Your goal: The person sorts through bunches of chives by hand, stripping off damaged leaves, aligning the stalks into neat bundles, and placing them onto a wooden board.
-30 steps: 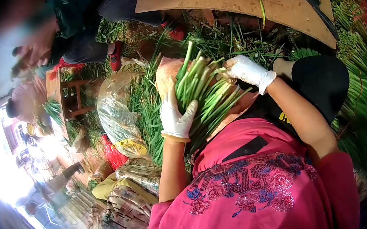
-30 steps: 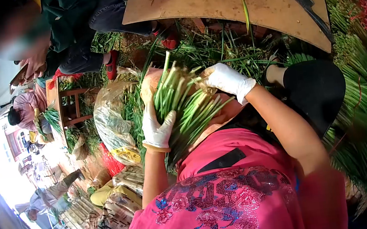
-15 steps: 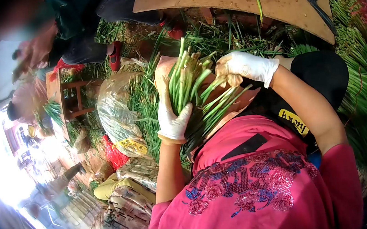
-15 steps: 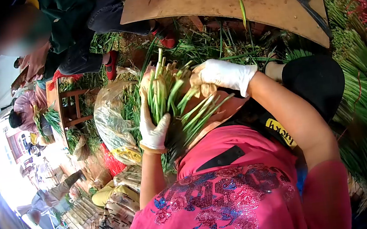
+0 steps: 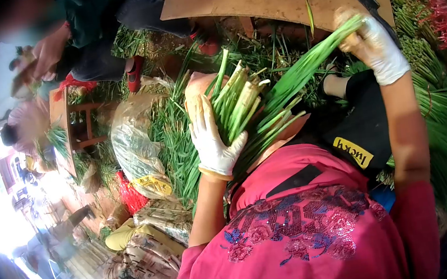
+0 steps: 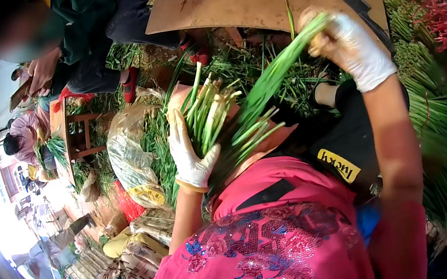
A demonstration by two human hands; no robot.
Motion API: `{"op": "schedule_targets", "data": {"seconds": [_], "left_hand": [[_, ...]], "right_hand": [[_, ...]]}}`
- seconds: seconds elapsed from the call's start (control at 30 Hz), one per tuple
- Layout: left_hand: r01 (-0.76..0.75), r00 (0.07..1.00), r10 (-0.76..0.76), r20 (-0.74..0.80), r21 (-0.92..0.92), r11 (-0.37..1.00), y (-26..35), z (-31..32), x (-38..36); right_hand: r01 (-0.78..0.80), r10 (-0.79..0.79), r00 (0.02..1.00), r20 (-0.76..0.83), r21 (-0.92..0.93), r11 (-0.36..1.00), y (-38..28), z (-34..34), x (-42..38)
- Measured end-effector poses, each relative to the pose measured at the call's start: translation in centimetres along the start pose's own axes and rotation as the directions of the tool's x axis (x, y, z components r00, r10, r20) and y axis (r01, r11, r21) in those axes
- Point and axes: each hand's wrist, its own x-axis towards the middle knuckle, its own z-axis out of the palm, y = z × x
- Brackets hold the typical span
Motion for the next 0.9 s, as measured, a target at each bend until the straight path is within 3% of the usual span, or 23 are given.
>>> {"op": "schedule_targets", "data": {"seconds": [0.07,0.1,0.27,0.3,0.4,0.43,0.47,0.5,0.53,0.6,0.67,0.73,0.77,0.83,0.87,0.9], "left_hand": [[0.013,1.000,-0.015,0.020,0.087,0.996,0.8,-0.4,0.1],[0.013,1.000,-0.014,0.015,0.042,0.999,0.8,-0.5,0.3],[-0.215,0.971,0.223,-0.082,0.091,0.972,3.3,-2.2,4.1],[-0.268,0.961,0.268,-0.061,0.016,0.963,4.5,-2.8,5.4],[-0.356,0.932,0.358,-0.058,-0.338,0.871,7.3,-2.0,8.3],[-0.254,0.913,0.374,0.163,-0.491,0.833,7.9,-2.3,9.5],[0.053,0.939,0.147,0.310,-0.556,0.830,8.9,-2.0,8.7],[0.216,0.946,0.072,0.315,-0.781,0.586,9.2,-0.6,8.5],[0.335,0.937,0.007,0.349,-0.906,0.258,9.3,0.5,8.4],[0.305,0.949,-0.092,0.301,-0.952,0.033,10.3,0.4,8.8],[0.320,0.942,-0.103,0.320,-0.947,-0.019,9.6,1.2,9.6],[0.271,0.954,-0.133,0.267,-0.963,0.012,9.7,2.6,10.0],[0.279,0.956,-0.130,0.264,-0.953,0.116,9.8,3.5,10.1],[0.278,0.960,-0.114,0.255,-0.911,0.306,10.3,4.6,10.1],[0.162,0.987,-0.061,0.151,-0.860,0.484,10.8,4.6,10.4],[0.217,0.976,-0.059,0.209,-0.925,0.311,11.5,4.4,10.2]], "right_hand": [[-0.031,0.030,0.999,-0.036,-0.036,0.999,0.8,2.8,0.1],[-0.043,0.042,0.999,-0.031,-0.019,0.999,0.9,3.8,0.3],[-0.089,0.086,0.995,0.049,0.079,0.993,0.5,7.8,1.5],[-0.134,0.138,0.989,-0.045,0.084,0.987,0.4,9.2,1.5],[-0.237,0.229,0.968,0.102,0.071,0.969,0.6,11.0,1.7],[-0.210,0.205,0.973,0.104,0.043,0.977,0.4,11.7,1.5],[-0.208,0.208,0.978,0.022,-0.004,0.978,0.2,12.1,1.4],[-0.165,0.164,0.986,-0.022,-0.041,0.985,0.2,11.5,1.5],[-0.123,0.118,0.991,-0.068,-0.080,0.989,0.3,10.7,1.4],[-0.009,-0.010,0.994,-0.111,-0.170,0.985,0.7,8.9,1.3],[0.005,-0.046,0.984,-0.174,-0.232,0.973,1.0,7.6,0.7],[-0.005,-0.074,0.957,-0.282,-0.270,0.963,1.3,8.2,0.0],[0.088,-0.153,0.960,-0.233,-0.268,0.959,1.3,8.9,-0.1],[0.062,-0.168,0.946,-0.277,-0.355,0.933,1.2,11.1,-0.4],[0.046,-0.177,0.937,-0.301,-0.397,0.917,1.0,11.6,-0.6],[0.066,-0.184,0.941,-0.285,-0.379,0.923,1.3,10.8,-0.6]]}}
